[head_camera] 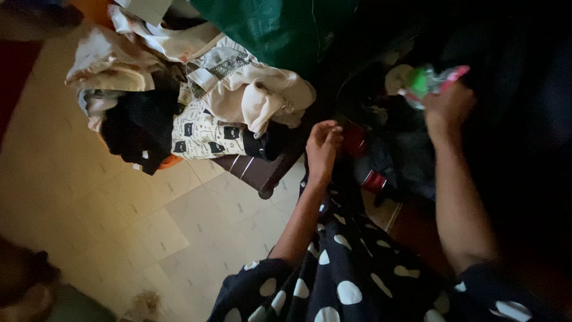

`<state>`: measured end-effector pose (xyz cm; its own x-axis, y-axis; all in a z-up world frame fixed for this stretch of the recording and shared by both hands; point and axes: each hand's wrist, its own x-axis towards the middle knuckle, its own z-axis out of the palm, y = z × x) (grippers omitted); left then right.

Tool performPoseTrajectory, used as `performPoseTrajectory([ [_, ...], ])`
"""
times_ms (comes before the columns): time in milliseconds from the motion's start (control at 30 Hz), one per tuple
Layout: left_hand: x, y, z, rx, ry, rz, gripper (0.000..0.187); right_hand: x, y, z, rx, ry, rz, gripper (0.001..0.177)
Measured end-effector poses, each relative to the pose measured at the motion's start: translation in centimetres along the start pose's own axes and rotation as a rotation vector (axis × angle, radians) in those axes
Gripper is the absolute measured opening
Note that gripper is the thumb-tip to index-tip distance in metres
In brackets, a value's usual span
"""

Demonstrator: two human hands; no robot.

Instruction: The person folds various small clothing items, including socks and underwear, by hand. They handle each item individually, folding them into compact shapes and placing them into a black bag or onto a nearby shelf.

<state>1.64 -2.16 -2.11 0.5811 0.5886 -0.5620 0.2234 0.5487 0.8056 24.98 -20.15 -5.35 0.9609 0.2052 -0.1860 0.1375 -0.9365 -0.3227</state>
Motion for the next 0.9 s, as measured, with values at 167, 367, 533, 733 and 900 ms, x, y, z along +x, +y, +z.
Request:
performPoseTrajectory([
  [167, 0.9, 1.7, 1.5, 0.384, 0.124, -0.065, 0.056, 0.2, -0.5, -1.4, -0.398, -0.006, 0.010, 0.064],
  [367, 3.9, -1.6, 2.4, 0.821, 0.048, 0.013, 0.062, -1.9, -4.3, -1.1, -0.561, -0.532, -0.406, 0.033],
  [533, 4.9, -3.4, 1.7, 0.859, 0.011, 0.173, 0.055, -1.6, -6.8, 1.5, -0.604, -1.044, -0.313, 0.038],
  [733, 3.8, -1.9, 0.8, 0.805, -0.040, 0.257, 0.052, 3.6, -5.2, 3.5, -0.294, -0.959, -0.308, 0.043],
  [900, 2.8, -0.8, 1.2, 0.741, -0.059, 0.271, 0.050, 3.0, -3.6, 10.5, -0.308, -0.715, -0.262, 0.047],
])
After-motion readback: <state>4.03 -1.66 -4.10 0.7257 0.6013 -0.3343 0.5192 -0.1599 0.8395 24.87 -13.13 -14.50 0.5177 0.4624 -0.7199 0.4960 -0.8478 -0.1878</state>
